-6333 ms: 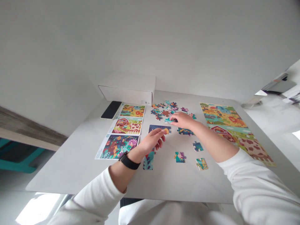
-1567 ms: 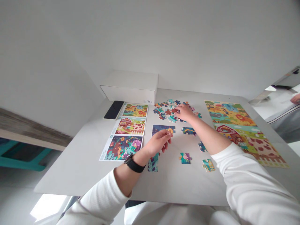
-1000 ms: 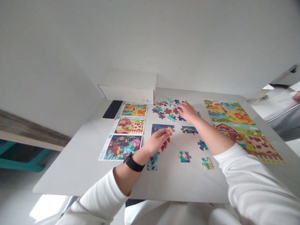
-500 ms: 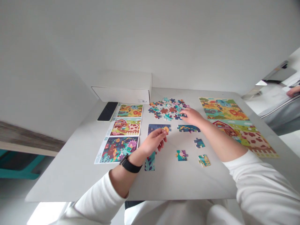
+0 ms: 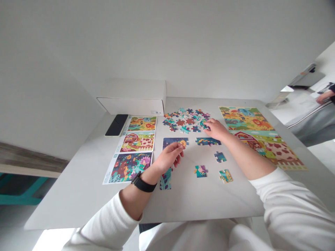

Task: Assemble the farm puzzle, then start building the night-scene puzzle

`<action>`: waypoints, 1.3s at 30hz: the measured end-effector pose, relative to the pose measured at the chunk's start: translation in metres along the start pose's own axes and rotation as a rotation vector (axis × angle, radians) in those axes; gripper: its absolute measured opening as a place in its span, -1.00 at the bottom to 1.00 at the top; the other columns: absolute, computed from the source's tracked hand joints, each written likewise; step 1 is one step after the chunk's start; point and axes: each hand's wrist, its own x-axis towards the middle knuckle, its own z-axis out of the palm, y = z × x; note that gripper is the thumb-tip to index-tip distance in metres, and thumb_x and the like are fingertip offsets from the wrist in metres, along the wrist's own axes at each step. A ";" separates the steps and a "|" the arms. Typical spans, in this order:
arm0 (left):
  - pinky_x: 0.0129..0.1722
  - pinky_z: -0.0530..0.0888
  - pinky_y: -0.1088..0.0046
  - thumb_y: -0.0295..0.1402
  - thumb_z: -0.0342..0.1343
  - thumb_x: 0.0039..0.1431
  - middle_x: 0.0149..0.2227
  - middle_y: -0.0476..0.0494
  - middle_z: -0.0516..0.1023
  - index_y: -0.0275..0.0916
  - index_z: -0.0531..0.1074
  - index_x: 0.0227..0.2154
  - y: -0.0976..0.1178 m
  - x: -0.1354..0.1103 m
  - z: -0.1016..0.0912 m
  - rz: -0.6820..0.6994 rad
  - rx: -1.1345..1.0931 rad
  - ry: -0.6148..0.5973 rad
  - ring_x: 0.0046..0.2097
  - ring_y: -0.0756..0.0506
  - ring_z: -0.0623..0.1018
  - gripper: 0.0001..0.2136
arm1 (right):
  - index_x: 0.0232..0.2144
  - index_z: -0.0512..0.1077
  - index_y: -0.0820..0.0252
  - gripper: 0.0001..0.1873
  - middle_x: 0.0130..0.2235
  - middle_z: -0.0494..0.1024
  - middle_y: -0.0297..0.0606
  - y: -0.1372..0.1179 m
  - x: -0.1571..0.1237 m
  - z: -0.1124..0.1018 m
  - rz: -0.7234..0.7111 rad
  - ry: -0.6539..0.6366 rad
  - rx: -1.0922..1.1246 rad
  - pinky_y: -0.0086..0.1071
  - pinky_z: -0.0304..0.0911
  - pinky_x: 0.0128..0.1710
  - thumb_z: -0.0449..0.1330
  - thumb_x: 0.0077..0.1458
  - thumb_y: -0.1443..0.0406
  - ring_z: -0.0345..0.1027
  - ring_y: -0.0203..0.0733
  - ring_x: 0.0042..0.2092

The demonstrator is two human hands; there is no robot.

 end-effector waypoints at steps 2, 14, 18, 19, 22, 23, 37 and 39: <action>-0.70 0.32 0.60 -0.02 0.27 0.29 -0.37 0.03 0.49 -0.18 0.43 -0.23 0.000 0.000 0.000 0.004 0.003 -0.005 -0.56 0.07 0.44 -0.68 | 0.28 0.56 0.13 -0.49 0.24 0.55 0.03 0.001 -0.001 -0.002 0.028 0.012 -0.020 0.00 0.33 0.34 0.30 0.33 0.20 0.45 0.21 0.25; -0.69 0.31 0.59 -0.03 0.27 0.29 -0.37 0.03 0.50 -0.17 0.42 -0.23 0.000 0.000 0.000 -0.016 0.012 -0.005 -0.56 0.07 0.45 -0.69 | 0.14 0.68 -0.05 -0.62 0.27 0.53 -0.04 -0.002 0.008 0.002 0.048 0.065 -0.018 0.10 0.33 0.32 0.33 0.32 0.12 0.40 0.26 0.29; -0.70 0.32 0.59 -0.04 0.27 0.29 -0.38 0.03 0.49 -0.18 0.44 -0.22 0.001 0.000 0.000 -0.010 0.005 -0.004 -0.57 0.07 0.44 -0.70 | 0.05 0.72 -0.06 -0.71 0.25 0.55 -0.09 -0.007 0.009 0.004 -0.025 0.061 0.013 0.11 0.28 0.34 0.36 0.30 0.17 0.39 0.21 0.29; -0.70 0.32 0.59 -0.04 0.27 0.29 -0.38 0.03 0.49 -0.18 0.44 -0.22 0.001 0.000 0.000 -0.010 0.005 -0.005 -0.57 0.07 0.44 -0.69 | 0.04 0.73 -0.06 -0.71 0.24 0.56 -0.10 -0.007 0.009 0.004 -0.050 0.060 0.029 0.10 0.28 0.35 0.36 0.31 0.18 0.40 0.19 0.29; -0.70 0.31 0.59 -0.01 0.26 0.30 -0.38 0.03 0.49 -0.18 0.44 -0.23 0.001 -0.001 0.001 -0.014 0.011 -0.003 -0.58 0.07 0.43 -0.68 | 0.05 0.72 -0.07 -0.71 0.24 0.57 -0.13 -0.008 0.011 0.005 -0.100 0.062 0.083 0.07 0.28 0.36 0.34 0.31 0.20 0.43 0.13 0.29; -0.70 0.31 0.59 -0.01 0.25 0.30 -0.38 0.03 0.49 -0.18 0.43 -0.23 0.001 -0.001 0.001 -0.015 0.013 -0.003 -0.58 0.08 0.42 -0.68 | 0.06 0.71 -0.06 -0.70 0.24 0.58 -0.13 -0.007 0.013 0.005 -0.111 0.062 0.101 0.07 0.28 0.36 0.33 0.32 0.21 0.44 0.12 0.28; -0.70 0.33 0.60 0.05 0.24 0.26 -0.37 0.05 0.49 -0.18 0.42 -0.20 -0.003 0.002 -0.003 -0.008 0.020 -0.009 -0.56 0.07 0.43 -0.62 | 0.26 0.55 0.19 -0.52 0.19 0.66 0.01 0.010 0.044 -0.005 0.035 0.067 0.002 -0.02 0.33 0.33 0.12 0.37 0.37 0.51 0.13 0.23; -0.70 0.32 0.59 0.06 0.25 0.25 -0.37 0.05 0.49 -0.18 0.42 -0.20 -0.002 0.003 -0.003 -0.008 0.012 -0.002 -0.57 0.07 0.43 -0.61 | 0.29 0.52 0.21 -0.48 0.17 0.65 0.04 0.018 0.046 -0.008 0.147 0.093 -0.006 -0.05 0.35 0.29 0.13 0.33 0.41 0.52 0.14 0.20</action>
